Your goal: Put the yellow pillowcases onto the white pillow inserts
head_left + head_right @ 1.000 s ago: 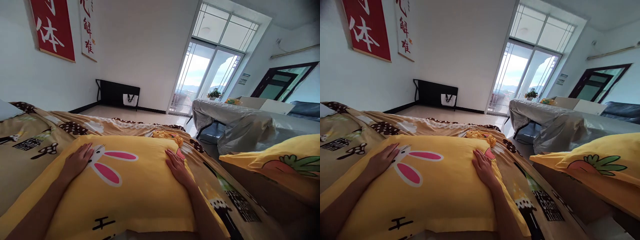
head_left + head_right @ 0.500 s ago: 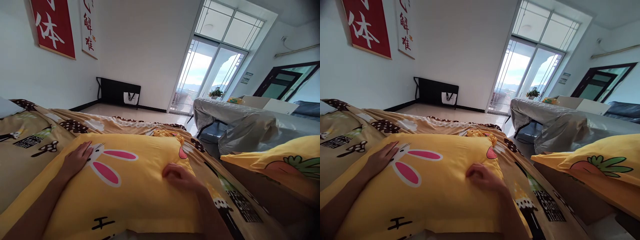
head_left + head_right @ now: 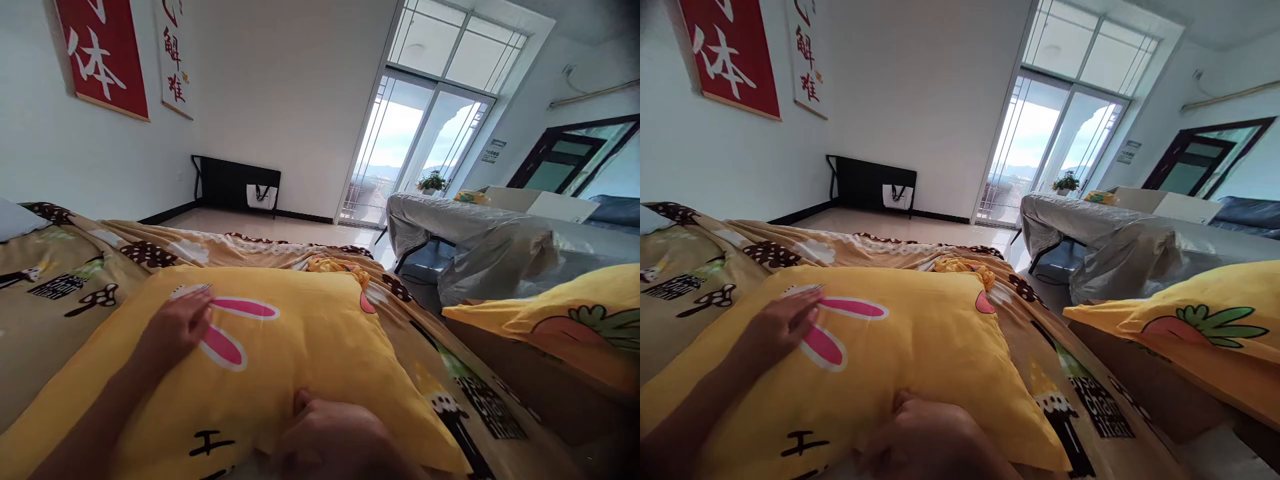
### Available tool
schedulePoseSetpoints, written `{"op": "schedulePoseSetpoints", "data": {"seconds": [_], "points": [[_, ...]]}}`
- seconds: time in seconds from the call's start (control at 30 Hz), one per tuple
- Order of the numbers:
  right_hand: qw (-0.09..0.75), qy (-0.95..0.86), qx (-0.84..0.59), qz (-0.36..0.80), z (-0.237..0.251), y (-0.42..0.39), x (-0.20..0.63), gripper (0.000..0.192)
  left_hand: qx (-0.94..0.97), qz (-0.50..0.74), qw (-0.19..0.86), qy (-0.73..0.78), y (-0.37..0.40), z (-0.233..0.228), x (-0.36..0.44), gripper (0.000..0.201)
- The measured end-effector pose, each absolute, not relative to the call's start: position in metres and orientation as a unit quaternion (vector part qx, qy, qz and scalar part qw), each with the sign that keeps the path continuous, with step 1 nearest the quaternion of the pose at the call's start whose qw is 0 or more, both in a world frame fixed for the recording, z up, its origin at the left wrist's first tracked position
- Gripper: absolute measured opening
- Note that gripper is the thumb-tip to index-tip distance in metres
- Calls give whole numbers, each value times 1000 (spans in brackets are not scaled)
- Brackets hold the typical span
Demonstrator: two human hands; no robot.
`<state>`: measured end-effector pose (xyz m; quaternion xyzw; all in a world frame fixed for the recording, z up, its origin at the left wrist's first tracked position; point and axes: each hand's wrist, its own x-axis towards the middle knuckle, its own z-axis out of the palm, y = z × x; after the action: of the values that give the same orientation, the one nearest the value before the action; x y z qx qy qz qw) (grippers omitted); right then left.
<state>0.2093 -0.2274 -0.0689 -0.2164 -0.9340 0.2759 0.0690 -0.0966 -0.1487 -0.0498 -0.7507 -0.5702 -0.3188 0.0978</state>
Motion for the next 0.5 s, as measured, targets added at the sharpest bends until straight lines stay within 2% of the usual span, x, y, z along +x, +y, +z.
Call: {"op": "schedulePoseSetpoints", "data": {"seconds": [0.1,0.17,0.2,0.27,0.33,0.5], "points": [[242,-889,-249,299,-56,-224,204,16,-847,-239,123,-459,-172,-49,-50,45],[357,-856,-310,207,-54,-215,202,17,-877,-205,125,-416,-186,-52,-23,54],[383,-848,-339,140,-55,-211,201,22,-883,-196,122,-408,-192,-54,-13,58],[366,-849,-380,23,-59,-203,200,34,-886,-187,106,-410,-199,-59,-3,61],[312,-860,-402,-32,-62,-199,201,39,-885,-182,81,-421,-203,-63,-4,59],[210,-847,-482,-80,-63,-200,205,28,-894,-143,11,-425,-202,-60,-17,55]]}}
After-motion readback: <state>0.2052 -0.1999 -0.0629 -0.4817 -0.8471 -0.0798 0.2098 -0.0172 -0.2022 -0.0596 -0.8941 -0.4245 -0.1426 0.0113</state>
